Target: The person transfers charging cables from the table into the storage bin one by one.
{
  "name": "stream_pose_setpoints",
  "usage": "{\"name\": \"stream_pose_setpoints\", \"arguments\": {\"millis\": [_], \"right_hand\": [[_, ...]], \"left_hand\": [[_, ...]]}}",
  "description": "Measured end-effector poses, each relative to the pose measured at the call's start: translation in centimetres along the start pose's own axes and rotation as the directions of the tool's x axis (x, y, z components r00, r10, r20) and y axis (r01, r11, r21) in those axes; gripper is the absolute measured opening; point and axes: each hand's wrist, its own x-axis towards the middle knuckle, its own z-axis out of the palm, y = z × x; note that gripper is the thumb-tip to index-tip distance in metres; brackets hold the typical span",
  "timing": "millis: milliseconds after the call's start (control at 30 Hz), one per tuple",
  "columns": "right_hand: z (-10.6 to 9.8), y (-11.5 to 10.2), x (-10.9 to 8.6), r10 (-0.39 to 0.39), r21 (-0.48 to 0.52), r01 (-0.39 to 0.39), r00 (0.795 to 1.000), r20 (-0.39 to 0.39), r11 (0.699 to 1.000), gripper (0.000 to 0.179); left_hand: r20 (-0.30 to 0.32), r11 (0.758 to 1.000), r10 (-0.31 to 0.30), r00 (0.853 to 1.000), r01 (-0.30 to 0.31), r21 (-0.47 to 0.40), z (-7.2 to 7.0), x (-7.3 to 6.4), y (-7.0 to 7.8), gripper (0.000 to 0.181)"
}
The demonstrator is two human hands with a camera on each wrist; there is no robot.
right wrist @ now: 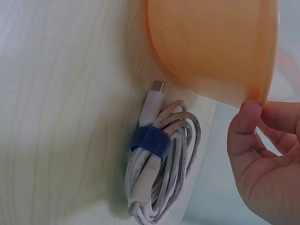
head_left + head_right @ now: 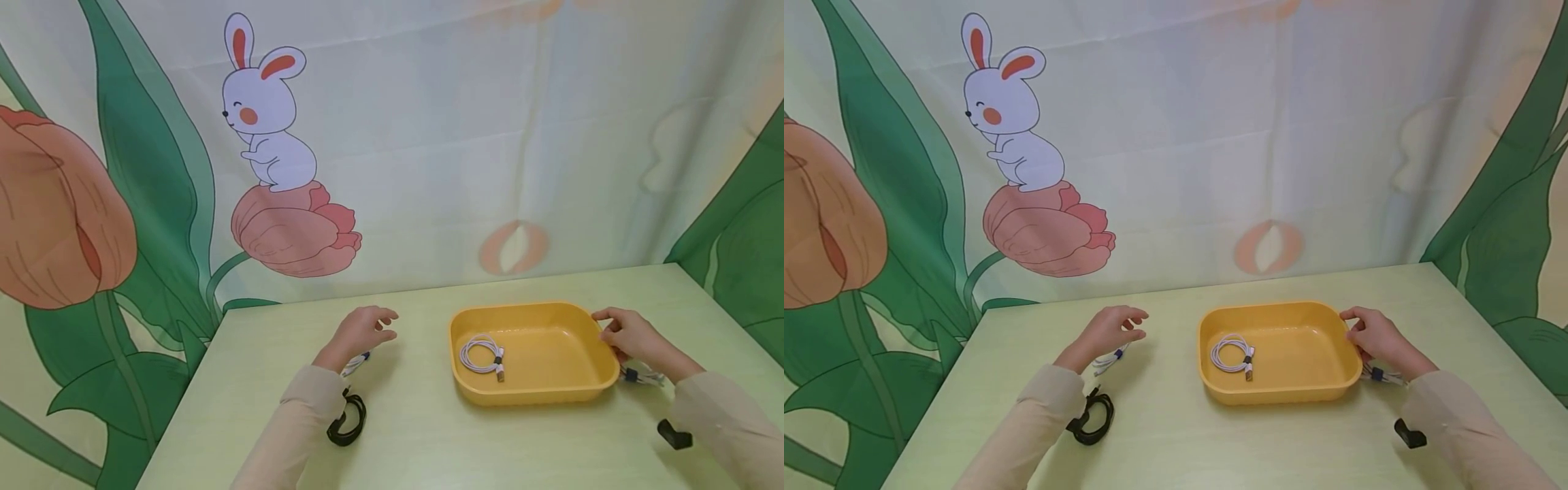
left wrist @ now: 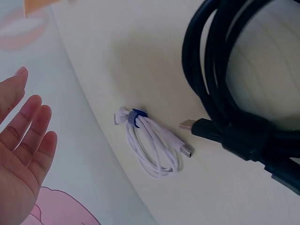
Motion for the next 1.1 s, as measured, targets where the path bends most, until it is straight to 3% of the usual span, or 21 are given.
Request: {"name": "stream_pose_setpoints", "arguments": {"millis": [667,833,1100], "right_hand": [[0.1,0.2,0.0,0.0,-0.002,0.0,1.0,-0.004,1.0,0.041],[0.1,0.2,-0.1,0.002,0.0,-0.002,1.0,-0.002,1.0,0.041],[0.1,0.1,-0.2,0.012,0.0,-0.012,1.0,-0.001,1.0,0.041]], "left_hand": [[-0.074,0.988,-0.087,0.993,0.076,-0.138,0.8,-1.4,-3.1,0.033],[-0.07,0.979,-0.119,0.99,0.105,-0.176,0.9,-1.7,-3.4,0.034],[-0.113,0.97,-0.146,0.983,0.12,-0.214,0.9,-1.9,-4.2,0.032]]}}
